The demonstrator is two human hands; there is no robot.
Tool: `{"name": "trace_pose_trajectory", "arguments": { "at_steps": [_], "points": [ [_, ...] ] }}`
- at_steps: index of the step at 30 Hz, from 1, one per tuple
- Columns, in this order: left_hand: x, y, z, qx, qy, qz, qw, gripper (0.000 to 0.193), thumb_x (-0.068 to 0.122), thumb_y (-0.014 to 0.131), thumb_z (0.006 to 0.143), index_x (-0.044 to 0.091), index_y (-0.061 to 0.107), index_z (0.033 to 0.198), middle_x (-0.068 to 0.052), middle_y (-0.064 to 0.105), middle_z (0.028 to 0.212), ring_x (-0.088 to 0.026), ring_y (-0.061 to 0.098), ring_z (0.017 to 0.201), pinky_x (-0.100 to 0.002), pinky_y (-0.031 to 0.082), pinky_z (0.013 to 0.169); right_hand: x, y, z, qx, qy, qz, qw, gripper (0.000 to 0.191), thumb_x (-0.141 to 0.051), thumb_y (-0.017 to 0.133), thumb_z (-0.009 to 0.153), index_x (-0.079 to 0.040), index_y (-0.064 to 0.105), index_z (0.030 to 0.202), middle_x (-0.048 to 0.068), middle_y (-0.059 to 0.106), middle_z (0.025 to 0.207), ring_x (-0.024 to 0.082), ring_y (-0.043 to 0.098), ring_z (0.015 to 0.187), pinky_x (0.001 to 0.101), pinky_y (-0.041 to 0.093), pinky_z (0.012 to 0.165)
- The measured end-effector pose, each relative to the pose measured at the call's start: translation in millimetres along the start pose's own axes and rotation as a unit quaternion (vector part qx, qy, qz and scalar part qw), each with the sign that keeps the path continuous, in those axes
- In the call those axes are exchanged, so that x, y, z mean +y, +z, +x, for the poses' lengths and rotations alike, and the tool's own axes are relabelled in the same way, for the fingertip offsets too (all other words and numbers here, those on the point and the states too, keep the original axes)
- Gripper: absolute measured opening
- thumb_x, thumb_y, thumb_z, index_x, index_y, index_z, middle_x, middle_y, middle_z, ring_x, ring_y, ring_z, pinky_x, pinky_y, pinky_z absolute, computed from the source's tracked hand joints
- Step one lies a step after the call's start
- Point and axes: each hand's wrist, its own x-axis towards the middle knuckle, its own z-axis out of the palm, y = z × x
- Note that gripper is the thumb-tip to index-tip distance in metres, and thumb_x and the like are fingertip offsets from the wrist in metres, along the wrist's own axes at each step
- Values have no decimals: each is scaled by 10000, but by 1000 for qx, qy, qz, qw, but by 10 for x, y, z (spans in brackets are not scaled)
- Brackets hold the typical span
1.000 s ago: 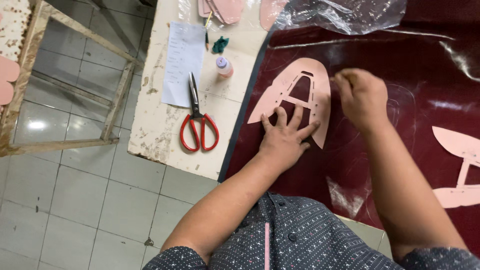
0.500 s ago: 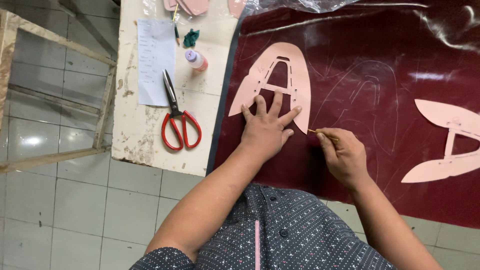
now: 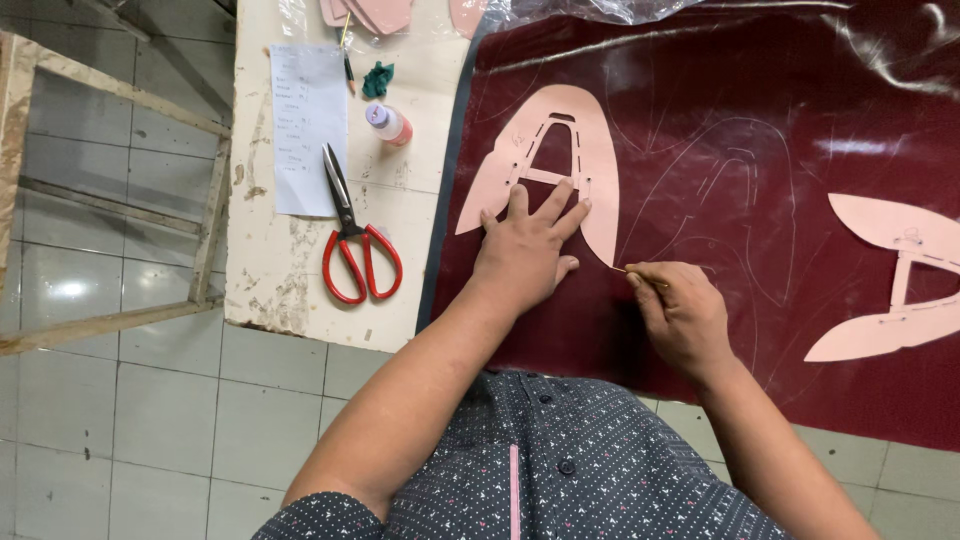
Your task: The person applies glue from a small bottle onto a pink paper pattern piece and presses it onto a sheet of maroon material, traces around the pattern with a stylus, then cuts the maroon material along the marked line with scissors and smooths the cut sheet flat on the table.
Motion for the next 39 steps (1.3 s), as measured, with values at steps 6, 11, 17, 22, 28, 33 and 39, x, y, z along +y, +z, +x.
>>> {"name": "trace_pose_trajectory", "arguments": {
  "at_steps": [6,11,17,22,28,33,39],
  "points": [
    [-107,-57,10,34,1,-28,999,867,325,717,856,268,246,1582,25,311,1613,-443,372,1386,-688,481,948,-84,190,295,19,-63,-21,998,91,-104,735,962,-71,727,1046,97,729,983,279,693,928,386,546,831],
    [-216,-35,83,71,4,-75,995,822,80,628,832,254,303,1567,27,453,1546,-382,476,1303,-557,553,896,-51,379,745,66,-103,-36,992,83,-105,751,980,-78,722,1053,103,727,974,300,688,915,405,542,833],
    [-359,-42,157,85,3,-120,989,778,43,596,812,212,357,1534,2,566,1432,-339,537,1211,-406,568,885,-47,428,953,52,-60,-14,997,75,-115,743,1000,-66,731,1055,105,737,996,306,692,914,403,552,819],
    [-419,-43,178,58,0,-119,991,727,42,578,836,208,397,1520,1,604,1372,-327,546,1216,-408,565,885,-58,459,996,40,-59,5,997,85,-130,736,1007,-67,739,1065,103,750,1036,297,709,972,387,569,852],
    [-385,60,149,81,5,-121,989,593,52,530,904,209,465,1472,56,520,1520,-345,530,1260,-482,552,946,-30,408,1069,30,-28,7,999,99,-145,734,1010,-60,739,1060,110,751,1026,279,716,954,380,572,840],
    [-270,203,110,101,23,24,994,620,160,510,900,197,433,1514,40,341,1614,-424,426,1328,-676,490,931,-11,383,1237,13,-22,6,1000,119,-155,717,1018,-50,738,1069,116,751,1022,286,718,943,384,569,827],
    [-309,258,108,102,27,34,994,624,172,496,921,182,428,1541,40,324,1636,-417,415,1336,-690,490,948,-71,409,1370,-35,-31,-34,998,133,-179,727,1002,-49,744,1023,115,743,951,300,709,868,399,559,767]
  ]
}}
